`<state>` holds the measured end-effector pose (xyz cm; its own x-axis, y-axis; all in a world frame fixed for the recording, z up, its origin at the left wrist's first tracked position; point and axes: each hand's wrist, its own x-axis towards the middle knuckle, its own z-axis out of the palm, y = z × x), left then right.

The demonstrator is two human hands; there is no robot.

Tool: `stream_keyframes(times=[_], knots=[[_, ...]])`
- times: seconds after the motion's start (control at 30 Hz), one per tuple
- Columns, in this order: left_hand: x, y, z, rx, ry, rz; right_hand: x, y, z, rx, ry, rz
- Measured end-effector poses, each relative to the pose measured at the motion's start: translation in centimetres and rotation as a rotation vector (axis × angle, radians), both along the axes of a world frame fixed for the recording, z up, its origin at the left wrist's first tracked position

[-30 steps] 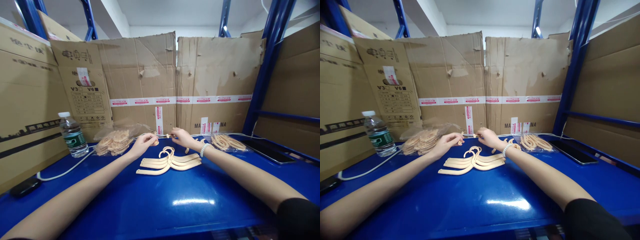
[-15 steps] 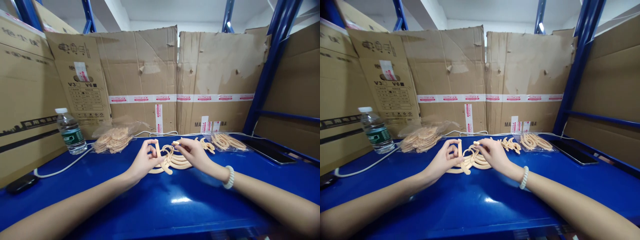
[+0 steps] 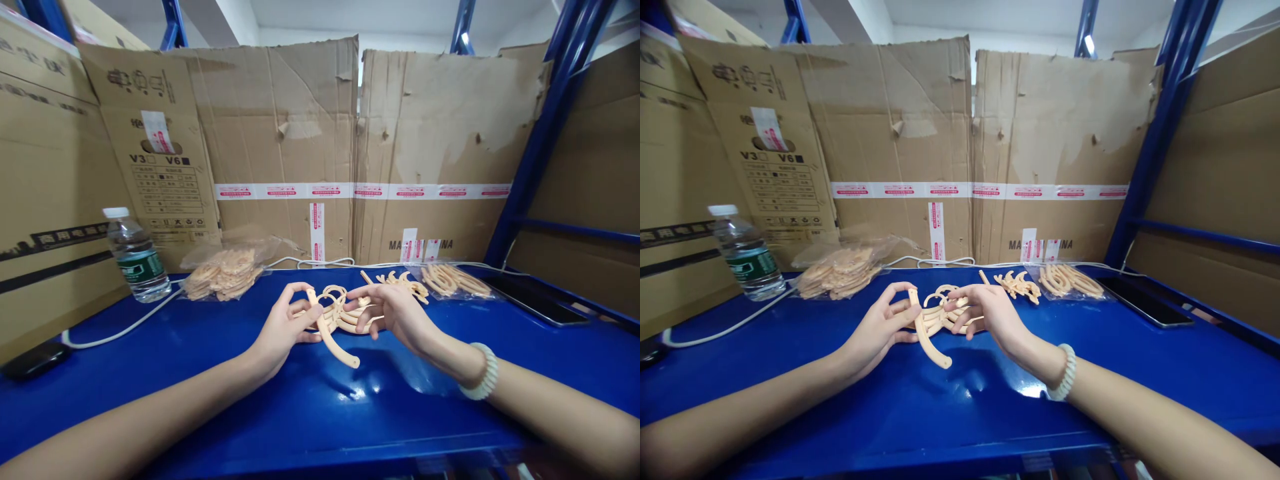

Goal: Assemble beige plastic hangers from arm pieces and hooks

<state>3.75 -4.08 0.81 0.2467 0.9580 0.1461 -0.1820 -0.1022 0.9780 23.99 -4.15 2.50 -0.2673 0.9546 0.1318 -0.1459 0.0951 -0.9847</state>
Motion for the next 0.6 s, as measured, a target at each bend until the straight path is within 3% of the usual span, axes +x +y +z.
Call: stream_keyframes(times=[0.17, 0.43, 0.6], knots=[[0.0, 0.2, -0.1, 0.009, -0.019, 0.062, -0.4, -0.2, -0.5, 0.025, -0.07, 0.025], [-0.2, 0.4, 0.2, 0.021, -0.105, 0.153, -0.6, 0.0, -1.7, -0.022, 0.114, -0.015], [-0.3, 0.2, 0.2, 0.022, -0.116, 0.182, -0.5, 0.3, -1.7, -0.077, 0.114, 0.001]])
